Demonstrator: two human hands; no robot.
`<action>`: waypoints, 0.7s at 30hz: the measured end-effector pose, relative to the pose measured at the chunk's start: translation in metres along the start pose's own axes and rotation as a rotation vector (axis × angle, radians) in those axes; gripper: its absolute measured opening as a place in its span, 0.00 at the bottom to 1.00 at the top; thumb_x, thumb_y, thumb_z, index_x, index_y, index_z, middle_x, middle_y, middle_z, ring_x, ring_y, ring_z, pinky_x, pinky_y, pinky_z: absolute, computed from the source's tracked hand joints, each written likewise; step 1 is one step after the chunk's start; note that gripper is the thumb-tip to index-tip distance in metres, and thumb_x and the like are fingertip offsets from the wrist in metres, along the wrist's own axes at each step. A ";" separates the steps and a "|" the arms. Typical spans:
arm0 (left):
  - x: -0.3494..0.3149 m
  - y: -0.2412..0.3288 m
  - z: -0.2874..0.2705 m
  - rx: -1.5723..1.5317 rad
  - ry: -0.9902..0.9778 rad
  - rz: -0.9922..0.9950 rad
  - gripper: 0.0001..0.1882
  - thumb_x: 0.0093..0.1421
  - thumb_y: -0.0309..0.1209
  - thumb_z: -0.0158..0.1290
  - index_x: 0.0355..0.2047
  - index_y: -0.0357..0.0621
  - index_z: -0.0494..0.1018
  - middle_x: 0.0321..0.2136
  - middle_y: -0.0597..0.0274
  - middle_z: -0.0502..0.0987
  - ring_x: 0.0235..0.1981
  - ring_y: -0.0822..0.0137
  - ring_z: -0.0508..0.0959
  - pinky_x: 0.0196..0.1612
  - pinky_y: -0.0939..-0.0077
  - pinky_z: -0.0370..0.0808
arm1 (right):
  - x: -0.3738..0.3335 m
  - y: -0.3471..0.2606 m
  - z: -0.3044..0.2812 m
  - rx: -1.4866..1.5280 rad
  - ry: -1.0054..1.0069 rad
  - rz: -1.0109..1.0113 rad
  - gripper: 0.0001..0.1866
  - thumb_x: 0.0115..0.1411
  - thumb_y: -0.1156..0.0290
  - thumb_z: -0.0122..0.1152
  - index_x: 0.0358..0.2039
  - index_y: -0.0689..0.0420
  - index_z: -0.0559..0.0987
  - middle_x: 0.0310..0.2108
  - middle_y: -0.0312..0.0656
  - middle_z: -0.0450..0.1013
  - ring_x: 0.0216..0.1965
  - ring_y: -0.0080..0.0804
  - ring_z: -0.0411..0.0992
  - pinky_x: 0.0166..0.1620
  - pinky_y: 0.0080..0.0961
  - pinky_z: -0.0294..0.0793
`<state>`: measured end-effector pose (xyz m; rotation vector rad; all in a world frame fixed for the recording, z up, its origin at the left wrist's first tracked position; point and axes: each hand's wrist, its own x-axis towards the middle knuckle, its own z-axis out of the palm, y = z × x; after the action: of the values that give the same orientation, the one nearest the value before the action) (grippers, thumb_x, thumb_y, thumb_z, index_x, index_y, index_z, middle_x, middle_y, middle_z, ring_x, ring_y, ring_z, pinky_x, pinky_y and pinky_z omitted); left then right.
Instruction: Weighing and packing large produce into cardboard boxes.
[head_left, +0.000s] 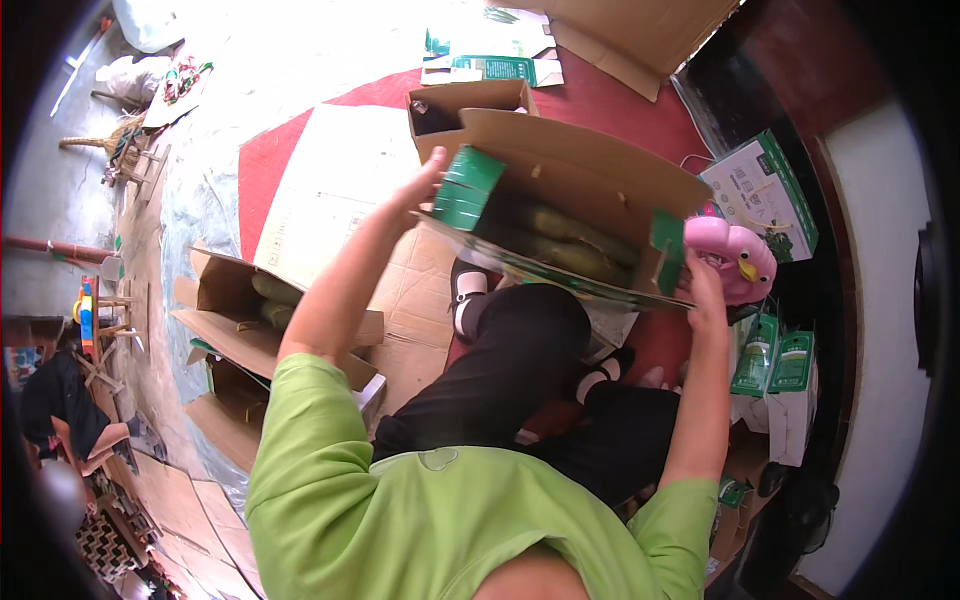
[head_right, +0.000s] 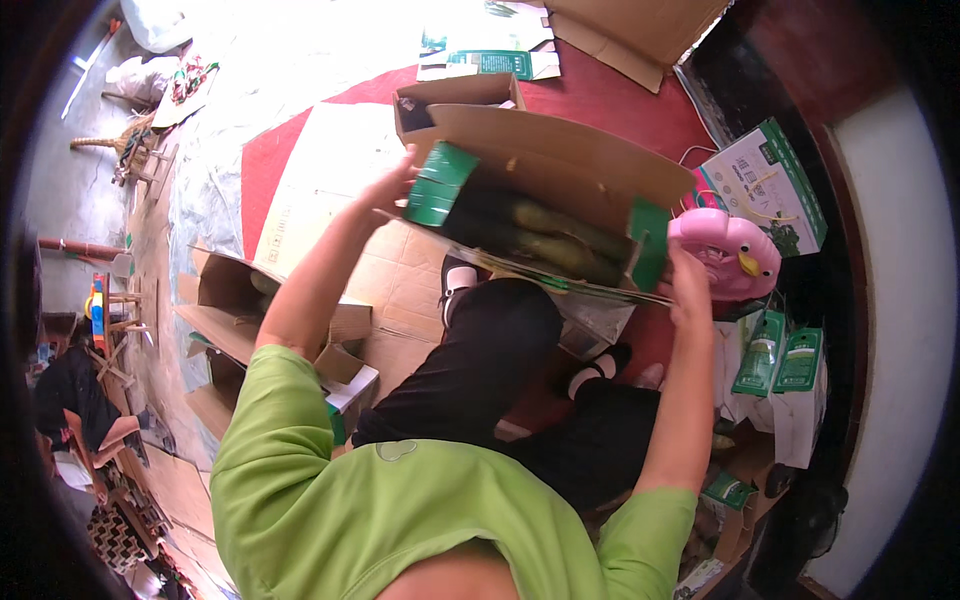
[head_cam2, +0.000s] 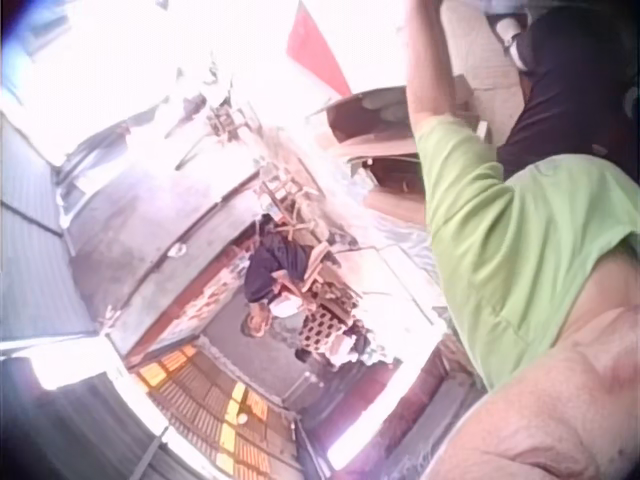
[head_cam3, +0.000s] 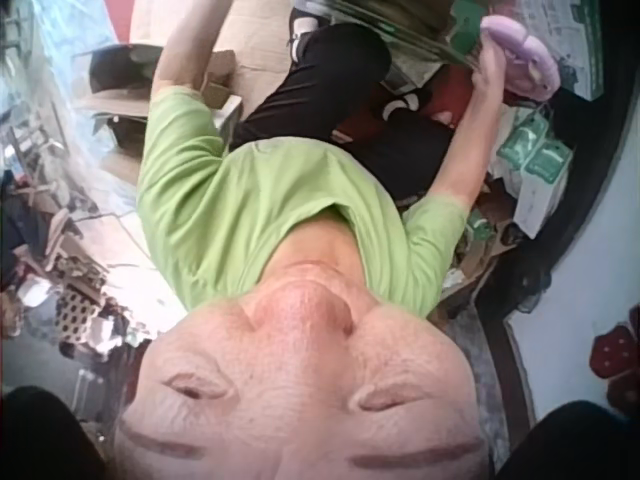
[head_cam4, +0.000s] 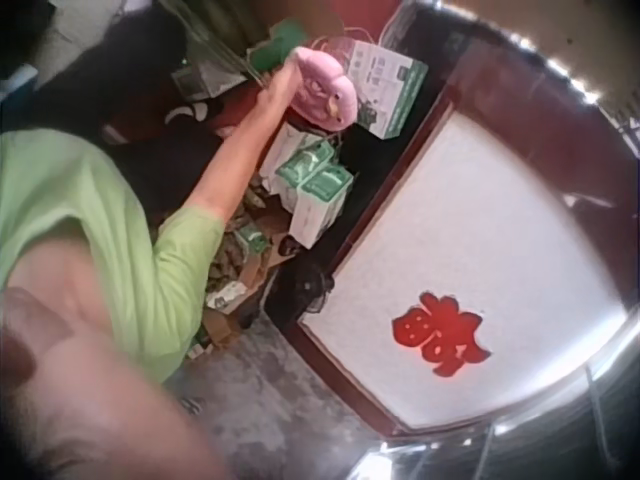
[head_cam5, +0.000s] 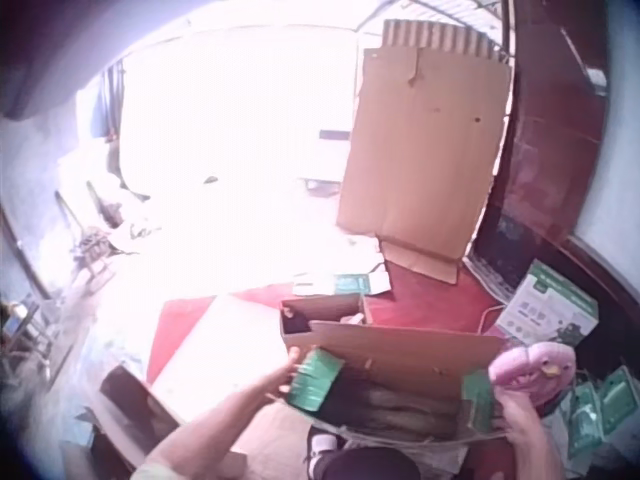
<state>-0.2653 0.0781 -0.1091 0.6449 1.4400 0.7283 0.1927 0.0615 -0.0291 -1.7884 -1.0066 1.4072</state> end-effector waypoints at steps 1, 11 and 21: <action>-0.009 0.006 -0.013 -0.017 -0.008 -0.012 0.40 0.55 0.69 0.33 0.48 0.49 0.72 0.44 0.57 0.72 0.47 0.62 0.67 0.49 0.61 0.66 | -0.002 -0.010 0.020 0.014 -0.025 0.012 0.22 0.62 0.52 0.48 0.46 0.57 0.74 0.41 0.39 0.73 0.41 0.32 0.71 0.43 0.37 0.71; -0.080 -0.011 -0.280 0.190 0.080 -0.139 0.38 0.57 0.66 0.32 0.58 0.56 0.60 0.56 0.71 0.64 0.54 0.69 0.63 0.52 0.65 0.61 | 0.004 -0.015 0.273 -0.232 -0.449 0.077 0.27 0.58 0.52 0.52 0.46 0.65 0.72 0.45 0.51 0.71 0.45 0.43 0.71 0.41 0.40 0.73; -0.092 -0.066 -0.376 0.402 0.314 -0.363 0.37 0.53 0.70 0.36 0.56 0.63 0.63 0.52 0.69 0.68 0.52 0.67 0.65 0.51 0.56 0.58 | -0.024 0.064 0.393 -0.222 -0.647 0.356 0.27 0.56 0.50 0.56 0.46 0.59 0.73 0.42 0.46 0.73 0.36 0.42 0.72 0.35 0.43 0.72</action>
<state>-0.6363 -0.0496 -0.1158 0.5637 1.9573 0.2593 -0.1827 0.0187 -0.1583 -1.7578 -1.2371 2.2644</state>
